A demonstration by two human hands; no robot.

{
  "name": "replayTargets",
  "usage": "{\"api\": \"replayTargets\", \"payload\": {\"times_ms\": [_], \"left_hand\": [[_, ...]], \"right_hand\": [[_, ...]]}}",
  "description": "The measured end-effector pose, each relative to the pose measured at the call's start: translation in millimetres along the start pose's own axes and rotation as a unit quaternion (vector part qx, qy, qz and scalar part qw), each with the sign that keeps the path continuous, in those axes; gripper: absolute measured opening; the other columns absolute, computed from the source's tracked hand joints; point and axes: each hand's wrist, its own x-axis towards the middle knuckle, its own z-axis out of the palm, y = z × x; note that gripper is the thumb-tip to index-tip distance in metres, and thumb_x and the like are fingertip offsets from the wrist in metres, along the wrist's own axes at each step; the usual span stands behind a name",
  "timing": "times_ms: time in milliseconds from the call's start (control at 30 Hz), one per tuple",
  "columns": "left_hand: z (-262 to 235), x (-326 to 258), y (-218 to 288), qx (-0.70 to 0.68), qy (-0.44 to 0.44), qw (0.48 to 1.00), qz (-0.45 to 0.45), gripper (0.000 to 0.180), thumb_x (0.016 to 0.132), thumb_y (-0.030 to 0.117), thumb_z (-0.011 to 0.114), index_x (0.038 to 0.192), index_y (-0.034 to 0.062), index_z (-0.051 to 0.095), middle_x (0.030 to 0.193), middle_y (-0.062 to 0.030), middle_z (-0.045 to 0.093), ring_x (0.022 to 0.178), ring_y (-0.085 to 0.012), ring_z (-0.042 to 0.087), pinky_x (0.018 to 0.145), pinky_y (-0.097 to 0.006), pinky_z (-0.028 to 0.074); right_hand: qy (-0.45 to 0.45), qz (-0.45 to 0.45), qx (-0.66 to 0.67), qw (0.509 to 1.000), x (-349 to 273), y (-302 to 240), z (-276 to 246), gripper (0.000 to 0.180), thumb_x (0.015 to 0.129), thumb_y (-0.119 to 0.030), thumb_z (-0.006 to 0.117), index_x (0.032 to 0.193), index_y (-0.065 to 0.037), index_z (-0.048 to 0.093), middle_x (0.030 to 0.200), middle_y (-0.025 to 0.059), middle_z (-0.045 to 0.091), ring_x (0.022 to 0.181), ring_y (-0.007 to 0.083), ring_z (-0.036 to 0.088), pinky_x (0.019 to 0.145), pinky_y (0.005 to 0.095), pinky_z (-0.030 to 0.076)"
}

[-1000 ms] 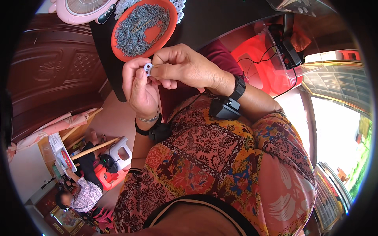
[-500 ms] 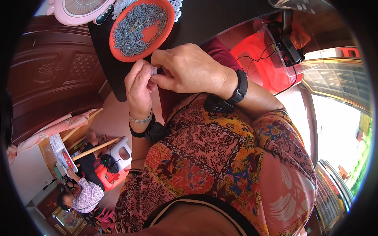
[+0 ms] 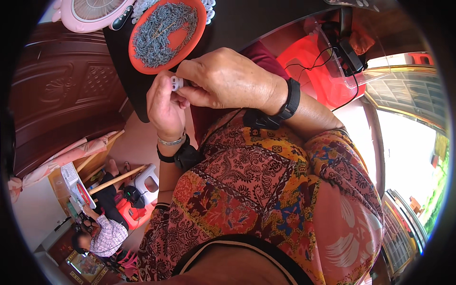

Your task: Manually inserting metal pins into small white plastic hardware components.

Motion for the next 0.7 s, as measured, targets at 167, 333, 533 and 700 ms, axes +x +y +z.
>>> {"api": "replayTargets", "payload": {"times_ms": [167, 333, 533, 700], "left_hand": [[2.3, 0.4, 4.1, -0.051, 0.001, 0.998, 0.024, 0.031, 0.093, 0.029, 0.044, 0.081, 0.0010, 0.051, 0.066, -0.0028, 0.050, 0.055, -0.0078, 0.043, 0.050, -0.021, 0.033], [-1.2, -1.1, 0.3, -0.021, -0.012, 0.998, 0.054, 0.029, 0.092, 0.027, 0.045, 0.085, -0.0001, 0.051, 0.069, -0.0034, 0.051, 0.057, -0.0079, 0.044, 0.052, -0.021, 0.034], [2.4, -2.8, 4.6, 0.066, 0.025, 0.995, 0.069, 0.026, 0.089, 0.024, 0.047, 0.080, 0.0004, 0.051, 0.066, -0.0022, 0.051, 0.057, -0.0062, 0.044, 0.051, -0.021, 0.032], [0.0, -4.7, 7.6, 0.064, 0.042, 0.997, 0.028, 0.024, 0.087, 0.020, 0.046, 0.074, 0.0007, 0.050, 0.061, -0.0014, 0.049, 0.052, -0.0060, 0.041, 0.048, -0.021, 0.030]], "right_hand": [[0.042, -0.008, -0.003, 0.999, 0.2, 1.8, 2.5, 0.021, 0.079, -0.016, 0.065, 0.094, -0.004, 0.057, 0.067, 0.0114, 0.058, 0.063, 0.0301, 0.061, 0.054, 0.0376, 0.049], [0.048, -0.001, -0.006, 0.999, -2.2, 0.1, 4.6, 0.021, 0.079, -0.017, 0.066, 0.094, -0.005, 0.057, 0.070, 0.0096, 0.059, 0.064, 0.0285, 0.061, 0.056, 0.0372, 0.049], [0.053, -0.001, -0.015, 0.998, -2.1, -1.3, 4.0, 0.023, 0.077, -0.020, 0.069, 0.091, -0.005, 0.057, 0.071, 0.0084, 0.060, 0.065, 0.0277, 0.062, 0.055, 0.0364, 0.049], [0.041, 0.014, 0.015, 0.999, -2.3, -2.0, 2.0, 0.027, 0.076, -0.023, 0.071, 0.090, -0.006, 0.057, 0.069, 0.0078, 0.059, 0.062, 0.0269, 0.061, 0.053, 0.0352, 0.048]]}}
